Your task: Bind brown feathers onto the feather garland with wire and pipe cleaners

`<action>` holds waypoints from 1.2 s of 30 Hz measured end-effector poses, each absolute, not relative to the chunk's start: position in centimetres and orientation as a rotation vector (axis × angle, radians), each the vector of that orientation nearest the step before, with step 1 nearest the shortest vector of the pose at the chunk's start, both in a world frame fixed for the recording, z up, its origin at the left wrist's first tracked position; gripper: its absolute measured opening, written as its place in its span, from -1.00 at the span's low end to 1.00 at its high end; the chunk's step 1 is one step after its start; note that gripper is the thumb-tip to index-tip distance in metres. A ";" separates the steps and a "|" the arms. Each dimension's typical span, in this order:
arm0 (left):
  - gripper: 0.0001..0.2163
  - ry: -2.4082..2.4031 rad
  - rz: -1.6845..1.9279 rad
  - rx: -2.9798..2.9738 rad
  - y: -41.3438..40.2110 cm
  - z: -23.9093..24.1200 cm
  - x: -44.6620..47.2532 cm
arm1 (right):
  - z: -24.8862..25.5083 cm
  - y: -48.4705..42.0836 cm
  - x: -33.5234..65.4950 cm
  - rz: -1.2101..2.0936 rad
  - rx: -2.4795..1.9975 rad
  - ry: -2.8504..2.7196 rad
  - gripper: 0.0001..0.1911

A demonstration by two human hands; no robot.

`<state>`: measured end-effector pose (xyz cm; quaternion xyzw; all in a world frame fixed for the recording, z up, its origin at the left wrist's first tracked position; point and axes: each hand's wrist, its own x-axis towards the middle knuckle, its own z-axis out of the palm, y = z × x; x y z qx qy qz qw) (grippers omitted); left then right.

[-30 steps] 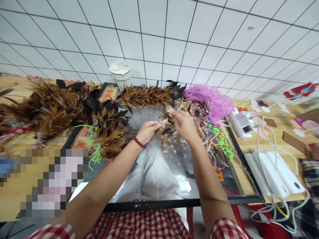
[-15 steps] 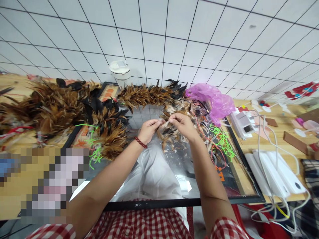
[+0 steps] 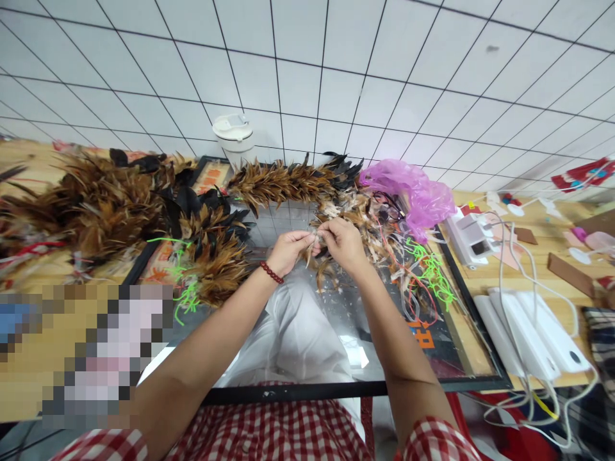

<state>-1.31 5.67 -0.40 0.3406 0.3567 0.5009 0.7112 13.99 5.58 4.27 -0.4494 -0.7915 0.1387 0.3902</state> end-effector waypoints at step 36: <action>-0.74 0.802 1.190 0.953 5.6 -0.6 -1.2 | 4.2 6.1 14.5 0.519 -1.196 -1.920 -0.91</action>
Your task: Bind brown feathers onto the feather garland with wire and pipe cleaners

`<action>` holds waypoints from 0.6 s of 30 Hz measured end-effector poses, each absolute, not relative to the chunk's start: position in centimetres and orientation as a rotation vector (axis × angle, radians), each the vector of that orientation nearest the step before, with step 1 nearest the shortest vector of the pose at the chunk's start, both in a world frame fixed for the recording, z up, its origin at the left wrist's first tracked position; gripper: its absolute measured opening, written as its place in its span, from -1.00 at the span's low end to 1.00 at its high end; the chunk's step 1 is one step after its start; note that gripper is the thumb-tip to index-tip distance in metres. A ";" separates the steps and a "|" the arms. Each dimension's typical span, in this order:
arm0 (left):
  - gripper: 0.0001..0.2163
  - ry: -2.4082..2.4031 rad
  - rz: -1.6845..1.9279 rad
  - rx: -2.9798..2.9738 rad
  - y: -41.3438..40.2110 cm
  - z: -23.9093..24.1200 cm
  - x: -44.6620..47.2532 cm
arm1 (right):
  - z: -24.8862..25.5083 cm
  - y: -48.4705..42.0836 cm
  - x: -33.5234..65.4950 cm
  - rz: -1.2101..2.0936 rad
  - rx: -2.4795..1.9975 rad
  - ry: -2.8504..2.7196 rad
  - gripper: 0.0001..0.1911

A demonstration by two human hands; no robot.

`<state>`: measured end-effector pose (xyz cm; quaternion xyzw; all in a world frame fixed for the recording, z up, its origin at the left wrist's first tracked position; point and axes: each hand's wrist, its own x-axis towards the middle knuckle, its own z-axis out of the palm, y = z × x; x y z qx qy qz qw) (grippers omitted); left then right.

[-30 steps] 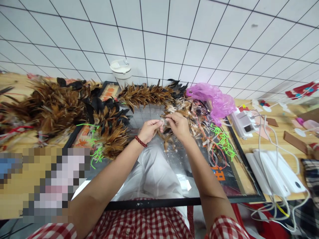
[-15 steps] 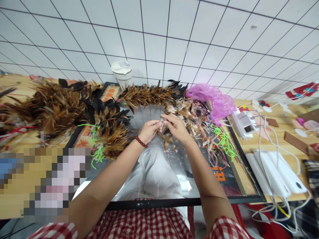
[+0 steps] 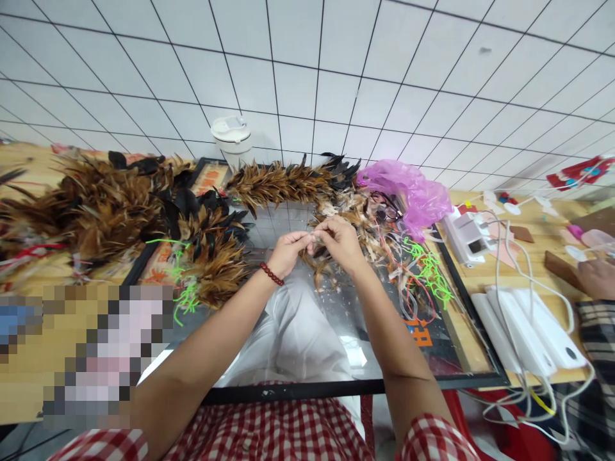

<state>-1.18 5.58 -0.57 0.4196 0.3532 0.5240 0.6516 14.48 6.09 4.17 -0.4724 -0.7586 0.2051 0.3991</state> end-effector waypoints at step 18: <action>-0.77 0.760 1.280 0.605 6.1 -0.4 -1.6 | 6.1 6.0 17.8 0.213 -1.201 -2.410 -0.78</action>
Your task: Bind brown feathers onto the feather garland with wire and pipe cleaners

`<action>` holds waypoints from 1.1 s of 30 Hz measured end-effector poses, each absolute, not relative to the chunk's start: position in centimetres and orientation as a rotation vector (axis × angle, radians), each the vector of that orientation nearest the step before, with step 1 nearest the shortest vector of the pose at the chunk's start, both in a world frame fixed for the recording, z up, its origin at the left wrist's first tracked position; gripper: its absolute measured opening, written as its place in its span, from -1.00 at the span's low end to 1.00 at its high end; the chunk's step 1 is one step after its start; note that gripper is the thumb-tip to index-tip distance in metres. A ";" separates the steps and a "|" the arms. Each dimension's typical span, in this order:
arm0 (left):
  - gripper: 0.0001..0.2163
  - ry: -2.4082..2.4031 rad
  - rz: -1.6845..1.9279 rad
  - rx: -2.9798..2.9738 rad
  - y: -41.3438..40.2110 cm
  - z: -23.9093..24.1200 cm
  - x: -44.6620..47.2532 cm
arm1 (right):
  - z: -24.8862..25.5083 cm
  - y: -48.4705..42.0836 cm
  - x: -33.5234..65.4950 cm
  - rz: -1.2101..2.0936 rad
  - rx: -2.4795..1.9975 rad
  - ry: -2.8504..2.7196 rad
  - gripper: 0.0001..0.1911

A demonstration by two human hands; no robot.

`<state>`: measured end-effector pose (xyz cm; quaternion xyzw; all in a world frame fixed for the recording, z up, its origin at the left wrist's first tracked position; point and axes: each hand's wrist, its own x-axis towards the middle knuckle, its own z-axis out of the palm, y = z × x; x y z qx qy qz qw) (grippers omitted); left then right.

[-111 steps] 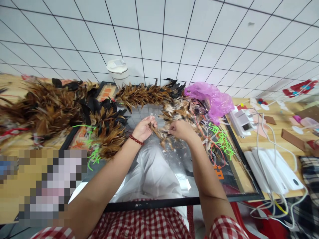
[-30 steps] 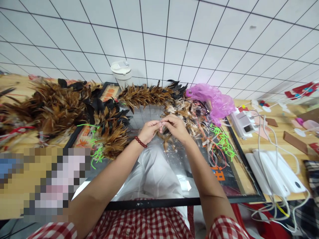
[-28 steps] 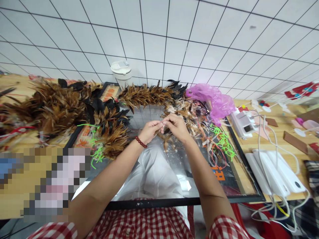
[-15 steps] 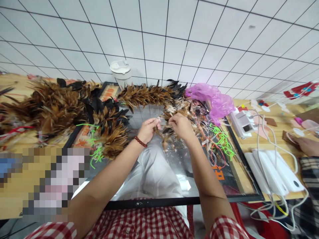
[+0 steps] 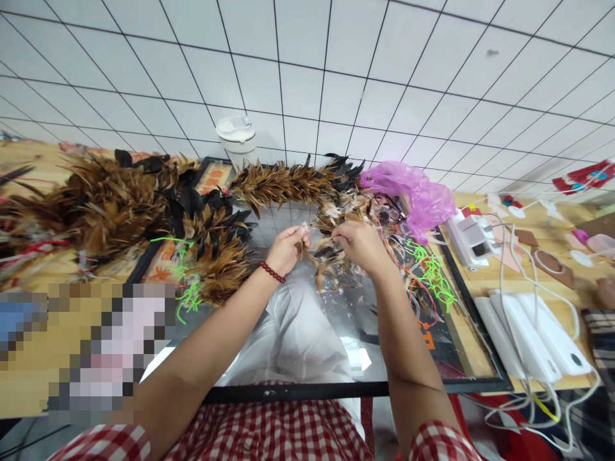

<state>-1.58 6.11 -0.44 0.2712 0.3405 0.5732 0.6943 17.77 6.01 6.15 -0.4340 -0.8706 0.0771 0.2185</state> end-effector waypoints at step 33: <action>-0.71 0.826 1.177 0.890 5.6 -1.0 -0.8 | 4.2 5.8 14.4 0.438 -1.131 -1.981 -0.89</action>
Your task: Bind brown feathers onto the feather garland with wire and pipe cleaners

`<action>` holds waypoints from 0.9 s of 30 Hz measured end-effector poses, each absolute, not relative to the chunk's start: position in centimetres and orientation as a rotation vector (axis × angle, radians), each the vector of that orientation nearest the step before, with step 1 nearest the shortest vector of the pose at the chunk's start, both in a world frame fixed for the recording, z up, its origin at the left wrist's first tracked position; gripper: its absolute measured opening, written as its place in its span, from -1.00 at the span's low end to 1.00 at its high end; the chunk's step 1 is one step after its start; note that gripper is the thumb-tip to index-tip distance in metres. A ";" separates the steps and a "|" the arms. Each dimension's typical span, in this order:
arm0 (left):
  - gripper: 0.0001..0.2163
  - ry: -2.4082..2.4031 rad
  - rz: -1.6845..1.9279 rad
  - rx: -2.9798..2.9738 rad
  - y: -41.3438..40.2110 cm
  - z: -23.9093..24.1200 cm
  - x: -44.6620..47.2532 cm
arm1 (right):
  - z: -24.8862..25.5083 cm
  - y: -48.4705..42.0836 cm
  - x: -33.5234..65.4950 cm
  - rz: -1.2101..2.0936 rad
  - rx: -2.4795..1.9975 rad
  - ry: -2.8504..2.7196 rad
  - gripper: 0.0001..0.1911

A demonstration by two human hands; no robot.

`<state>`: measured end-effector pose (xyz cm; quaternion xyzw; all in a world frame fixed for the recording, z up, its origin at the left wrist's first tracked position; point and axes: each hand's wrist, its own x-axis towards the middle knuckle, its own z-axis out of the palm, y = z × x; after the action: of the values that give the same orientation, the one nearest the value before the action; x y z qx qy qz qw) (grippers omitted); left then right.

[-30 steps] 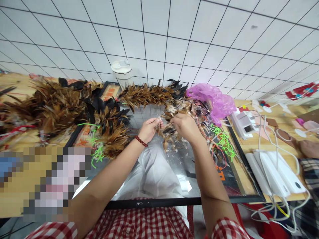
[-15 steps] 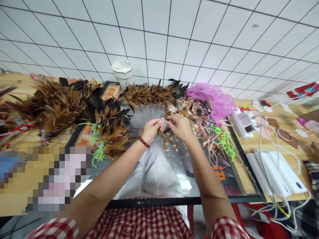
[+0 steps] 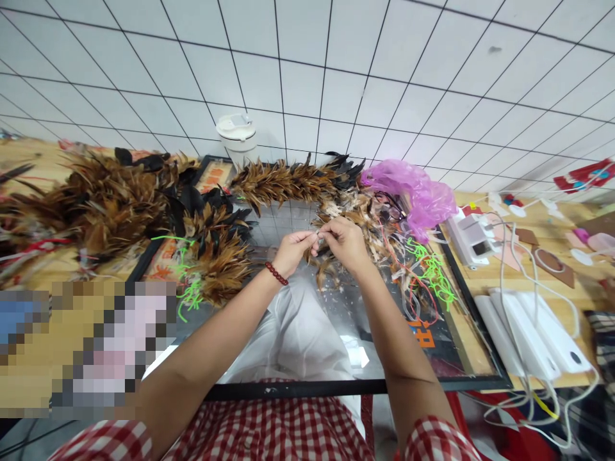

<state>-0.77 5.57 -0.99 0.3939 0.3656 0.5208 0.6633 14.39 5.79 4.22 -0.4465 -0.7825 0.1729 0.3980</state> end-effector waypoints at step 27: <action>-0.77 0.787 1.353 0.663 6.2 -1.1 -0.7 | 5.2 6.4 17.6 0.052 -1.427 -2.243 -0.78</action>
<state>-0.73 6.16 -1.11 0.2928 0.3479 0.5979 0.6601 17.60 6.42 5.18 -0.5212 -0.8190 0.0189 0.2392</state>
